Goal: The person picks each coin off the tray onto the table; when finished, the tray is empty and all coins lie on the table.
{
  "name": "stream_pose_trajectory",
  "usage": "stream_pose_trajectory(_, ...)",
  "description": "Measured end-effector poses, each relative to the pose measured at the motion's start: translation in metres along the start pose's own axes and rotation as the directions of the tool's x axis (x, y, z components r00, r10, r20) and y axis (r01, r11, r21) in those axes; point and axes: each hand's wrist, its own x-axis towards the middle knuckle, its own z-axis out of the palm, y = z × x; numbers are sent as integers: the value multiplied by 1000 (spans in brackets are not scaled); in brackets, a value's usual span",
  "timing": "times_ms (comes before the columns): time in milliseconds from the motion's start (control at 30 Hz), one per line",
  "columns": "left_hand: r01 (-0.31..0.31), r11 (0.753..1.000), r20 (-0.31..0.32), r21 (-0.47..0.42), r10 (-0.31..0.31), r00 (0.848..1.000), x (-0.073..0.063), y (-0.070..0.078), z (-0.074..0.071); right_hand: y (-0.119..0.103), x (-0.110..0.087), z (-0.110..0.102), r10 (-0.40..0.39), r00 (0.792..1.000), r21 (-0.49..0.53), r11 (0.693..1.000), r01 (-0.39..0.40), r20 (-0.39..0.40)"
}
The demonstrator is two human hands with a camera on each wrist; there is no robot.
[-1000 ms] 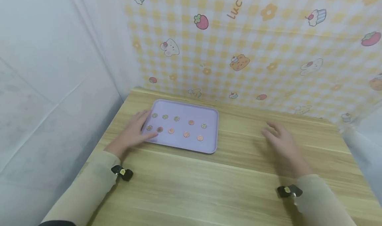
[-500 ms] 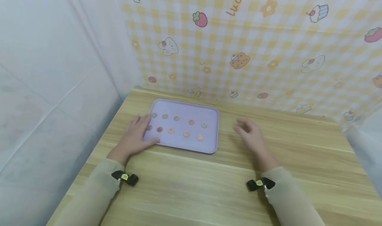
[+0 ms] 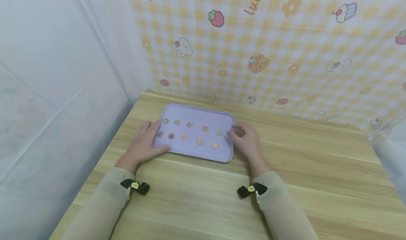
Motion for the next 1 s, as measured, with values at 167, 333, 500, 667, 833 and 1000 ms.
stream_pose_trajectory(167,-8,1000,-5,9,8,1000,0,0,1,-7,2,14,-47,999,-72,996,45,-26)
stream_pose_trajectory(333,-21,1000,-15,9,21,1000,1,2,0,-14,3,25,-13,1000,-122,992,12,-8)
stream_pose_trajectory(500,-20,1000,-10,0,20,1000,0,3,0,-16,4,33,9,1000,-216,976,-4,20)
stream_pose_trajectory(667,-12,1000,-12,0,12,1000,0,3,1,-16,5,35,25,999,-246,969,-16,31)
stream_pose_trajectory(833,-13,1000,-10,4,13,1000,1,1,1,-17,8,34,72,996,-246,968,-57,53)
stream_pose_trajectory(1000,-16,1000,-7,4,16,1000,0,1,0,-19,9,33,117,990,-248,964,-94,80)
